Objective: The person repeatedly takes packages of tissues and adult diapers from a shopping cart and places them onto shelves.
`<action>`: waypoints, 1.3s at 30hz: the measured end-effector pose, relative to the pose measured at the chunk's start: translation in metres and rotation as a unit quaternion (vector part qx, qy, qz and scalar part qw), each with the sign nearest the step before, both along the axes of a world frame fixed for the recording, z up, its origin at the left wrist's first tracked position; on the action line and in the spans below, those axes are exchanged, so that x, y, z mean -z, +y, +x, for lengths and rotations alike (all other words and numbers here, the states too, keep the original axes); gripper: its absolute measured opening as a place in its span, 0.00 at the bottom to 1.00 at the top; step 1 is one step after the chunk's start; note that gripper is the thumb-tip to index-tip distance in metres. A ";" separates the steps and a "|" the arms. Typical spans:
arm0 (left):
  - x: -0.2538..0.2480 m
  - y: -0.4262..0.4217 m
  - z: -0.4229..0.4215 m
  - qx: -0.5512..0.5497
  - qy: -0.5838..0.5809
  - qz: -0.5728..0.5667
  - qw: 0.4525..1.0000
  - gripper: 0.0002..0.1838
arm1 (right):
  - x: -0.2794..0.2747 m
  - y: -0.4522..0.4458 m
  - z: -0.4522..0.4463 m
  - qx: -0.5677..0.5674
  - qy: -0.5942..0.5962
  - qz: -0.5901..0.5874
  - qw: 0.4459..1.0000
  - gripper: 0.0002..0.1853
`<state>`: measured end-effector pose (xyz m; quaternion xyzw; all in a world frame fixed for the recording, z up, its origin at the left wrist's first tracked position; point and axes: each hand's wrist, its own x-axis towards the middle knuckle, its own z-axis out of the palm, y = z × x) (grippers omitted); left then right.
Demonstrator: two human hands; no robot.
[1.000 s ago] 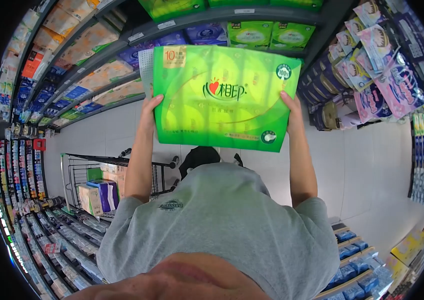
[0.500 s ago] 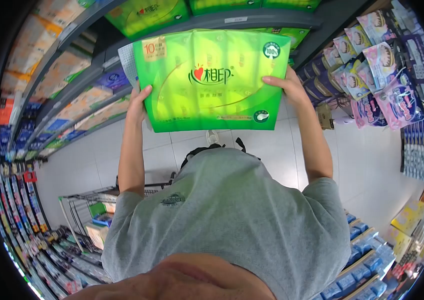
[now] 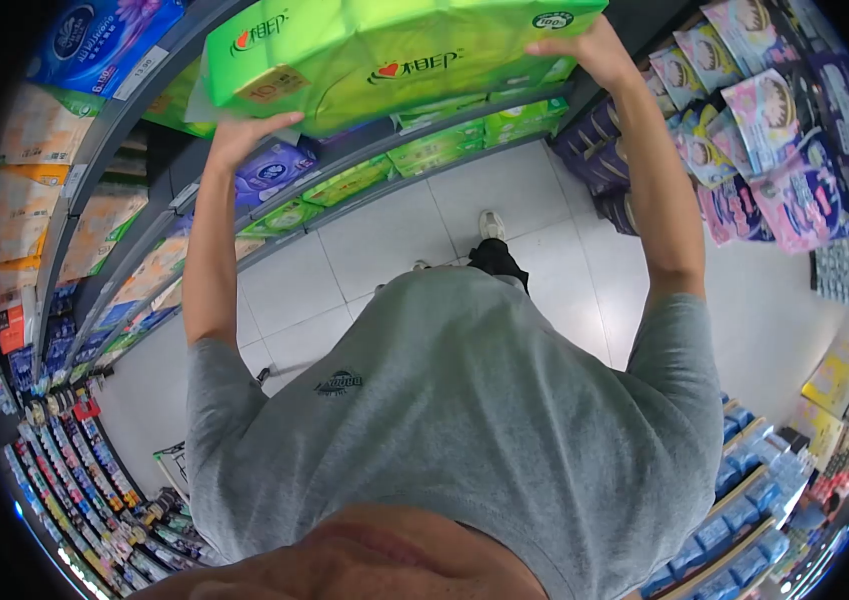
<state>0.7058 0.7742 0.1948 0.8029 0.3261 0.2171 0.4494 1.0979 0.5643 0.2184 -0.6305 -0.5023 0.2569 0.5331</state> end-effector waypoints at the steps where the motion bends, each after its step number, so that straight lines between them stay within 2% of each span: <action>1: -0.003 0.001 0.010 -0.015 0.034 0.033 0.999 0.34 | 0.009 0.013 0.023 -0.033 -0.018 -0.005 0.999 0.28; 2: -0.005 0.004 0.020 -0.030 0.069 0.066 0.995 0.32 | 0.020 0.028 0.048 -0.065 -0.036 -0.009 0.997 0.26; 6: -0.003 0.008 0.050 -0.022 0.100 0.079 0.992 0.26 | 0.027 0.066 0.090 -0.121 0.000 0.011 0.993 0.23; 8: 0.030 0.035 0.048 -0.050 0.119 0.088 0.988 0.24 | 0.029 0.079 0.104 -0.112 -0.022 -0.015 0.993 0.21; 9: 0.030 0.034 0.053 -0.066 0.134 0.102 0.983 0.23 | 0.031 0.087 0.111 -0.114 -0.045 0.003 0.992 0.21; 10: 0.030 0.032 0.056 -0.077 0.141 0.096 0.982 0.23 | 0.037 0.095 0.119 -0.126 -0.039 0.000 0.991 0.21; 12: 0.023 0.030 0.065 -0.076 0.197 0.172 0.962 0.28 | 0.049 0.109 0.134 -0.118 -0.108 0.020 0.987 0.21; 13: 0.032 0.035 0.064 -0.084 0.236 0.200 0.947 0.26 | 0.055 0.115 0.138 -0.128 -0.104 0.017 0.986 0.21; 15: 0.045 0.041 0.062 -0.093 0.230 0.230 0.941 0.25 | 0.067 0.127 0.143 -0.127 -0.157 0.053 0.978 0.22; 16: 0.045 0.041 0.064 -0.092 0.218 0.268 0.934 0.24 | 0.074 0.131 0.144 -0.133 -0.154 0.054 0.978 0.22; 18: 0.050 0.045 0.065 -0.105 0.224 0.261 0.933 0.21 | 0.087 0.136 0.143 -0.097 -0.156 0.055 0.981 0.23; 20: 0.064 0.058 0.059 -0.083 0.209 0.299 0.927 0.21 | 0.096 0.136 0.141 -0.110 -0.131 0.039 0.985 0.23; 22: 0.072 0.065 0.059 -0.102 0.218 0.281 0.929 0.20 | 0.096 0.138 0.135 -0.090 -0.139 -0.013 0.986 0.23; 24: 0.078 0.073 0.056 -0.128 0.226 0.263 0.929 0.19 | 0.090 0.138 0.128 -0.095 -0.139 0.005 0.986 0.21; 29: 0.110 0.097 0.052 -0.127 0.271 0.231 0.926 0.19 | 0.089 0.138 0.120 -0.072 -0.061 -0.060 0.994 0.20; 31: 0.086 0.083 0.077 -0.129 0.292 0.178 0.931 0.22 | 0.097 0.143 0.124 -0.075 -0.046 -0.060 0.994 0.21; 34: 0.059 0.070 0.095 -0.126 0.287 0.159 0.936 0.24 | 0.096 0.155 0.127 -0.093 -0.004 -0.064 0.994 0.22; 35: 0.068 0.077 0.093 -0.151 0.227 0.139 0.952 0.22 | 0.095 0.160 0.127 -0.110 0.027 -0.068 0.991 0.22; 36: 0.067 0.083 0.092 -0.149 0.225 0.139 0.953 0.22 | 0.095 0.169 0.127 -0.108 0.026 -0.069 0.991 0.22; 38: 0.065 0.093 0.095 -0.109 0.166 0.060 0.978 0.27 | 0.096 0.186 0.134 -0.114 -0.021 0.006 0.993 0.24; 39: 0.060 0.094 0.100 -0.112 0.099 0.028 0.988 0.32 | 0.093 0.191 0.143 -0.111 -0.098 -0.108 0.983 0.26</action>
